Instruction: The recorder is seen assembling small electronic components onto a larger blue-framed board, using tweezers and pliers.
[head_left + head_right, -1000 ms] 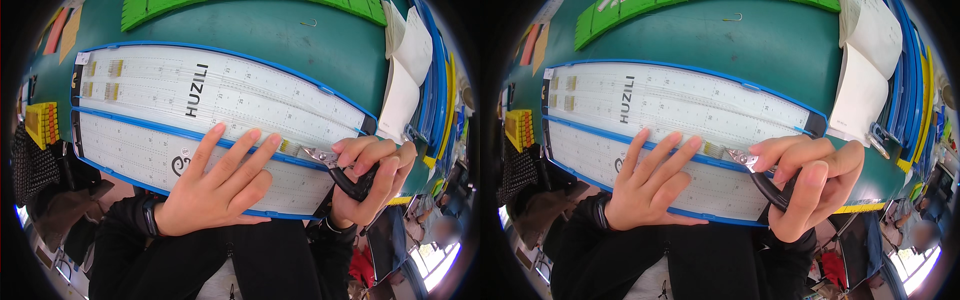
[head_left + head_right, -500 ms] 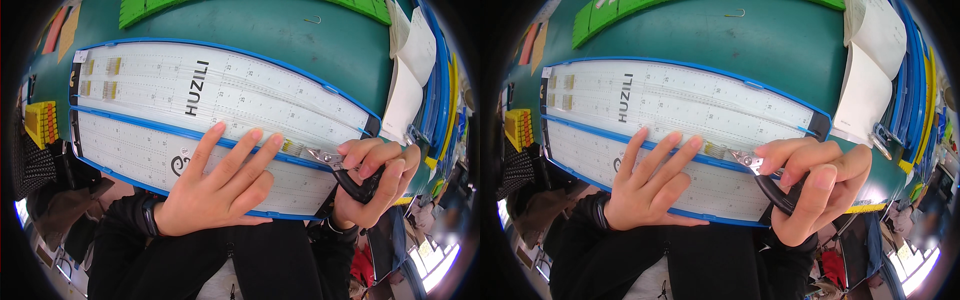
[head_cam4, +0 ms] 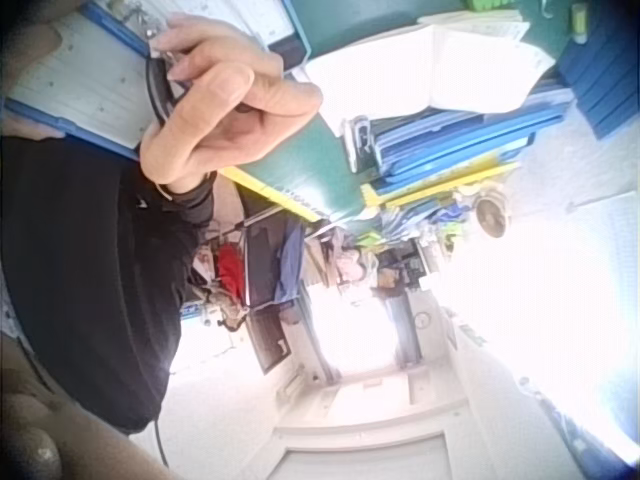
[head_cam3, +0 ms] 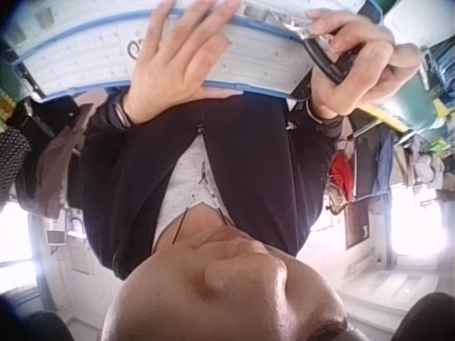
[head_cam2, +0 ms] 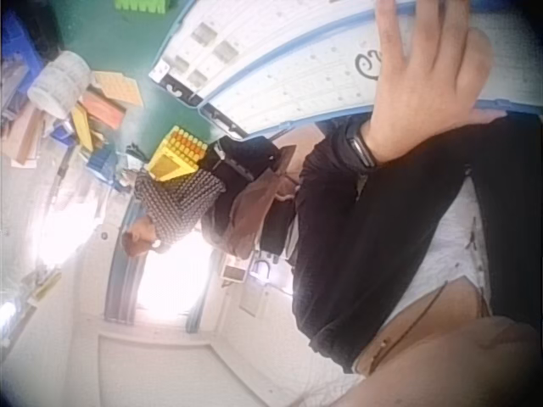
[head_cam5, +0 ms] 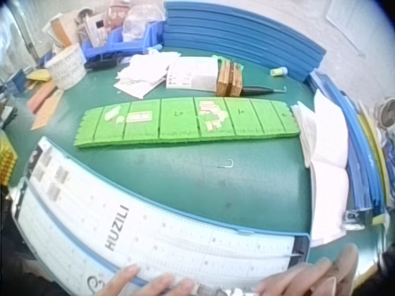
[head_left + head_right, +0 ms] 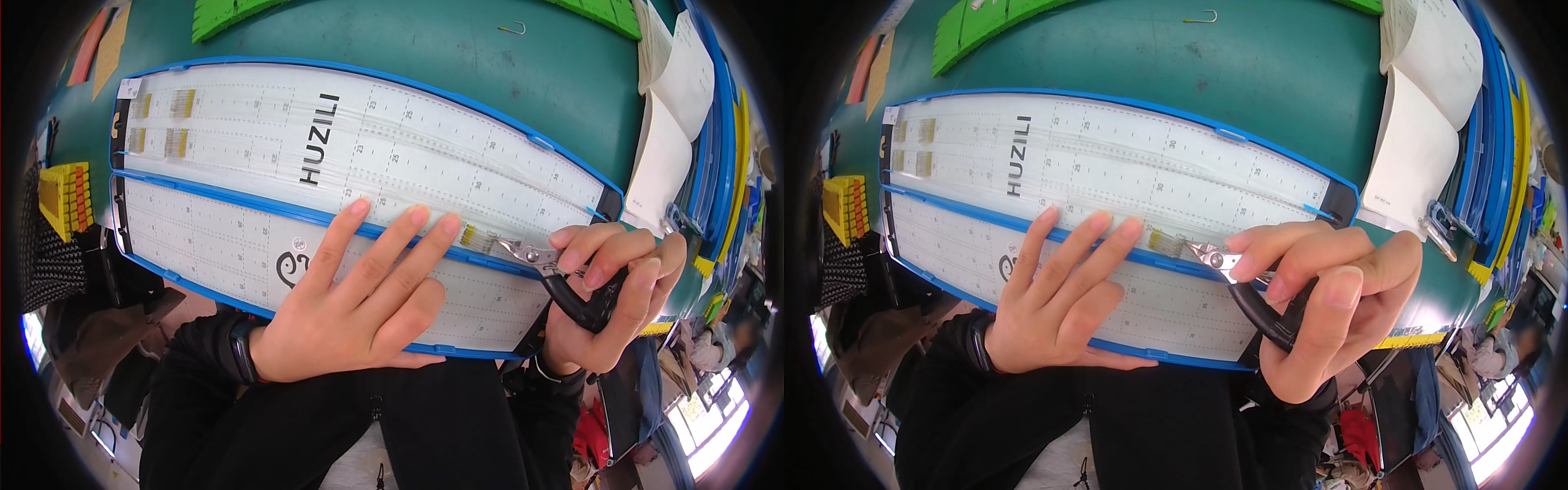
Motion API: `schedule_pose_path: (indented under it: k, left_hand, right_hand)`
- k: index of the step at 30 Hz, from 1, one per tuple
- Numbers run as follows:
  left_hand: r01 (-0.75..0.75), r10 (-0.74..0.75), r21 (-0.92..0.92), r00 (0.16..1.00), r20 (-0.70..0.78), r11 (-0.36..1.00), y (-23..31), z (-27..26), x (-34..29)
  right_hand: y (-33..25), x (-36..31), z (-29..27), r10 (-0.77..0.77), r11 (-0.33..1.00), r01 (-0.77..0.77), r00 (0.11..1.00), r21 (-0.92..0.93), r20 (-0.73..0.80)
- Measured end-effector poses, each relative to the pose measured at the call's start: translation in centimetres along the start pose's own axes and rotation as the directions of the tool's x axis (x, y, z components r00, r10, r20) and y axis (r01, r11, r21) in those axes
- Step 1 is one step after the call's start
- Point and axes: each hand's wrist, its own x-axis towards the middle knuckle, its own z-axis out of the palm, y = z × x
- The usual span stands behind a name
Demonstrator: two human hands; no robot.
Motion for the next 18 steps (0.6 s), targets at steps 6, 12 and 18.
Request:
schedule_pose_path:
  k: [6, 12, 18]
  left_hand:
    - [-0.023, 0.023, 0.011, 1.000, -0.010, 1.000, -0.05, -0.14, 0.20]
    - [-0.023, 0.023, 0.013, 1.000, -0.008, 1.000, 0.00, -0.26, 0.26]
    - [-0.022, 0.023, 0.028, 1.000, -0.018, 0.999, -0.03, 0.05, 0.18]
  right_hand:
    - [0.11, 0.01, -0.12, 0.002, 1.000, -0.001, 1.000, -0.006, 0.018]
    - [0.00, -0.04, -0.15, 0.018, 1.000, -0.018, 1.000, -0.001, 0.023]
    - [-0.19, 0.06, 0.08, 0.047, 0.999, -0.047, 0.999, -0.003, 0.026]
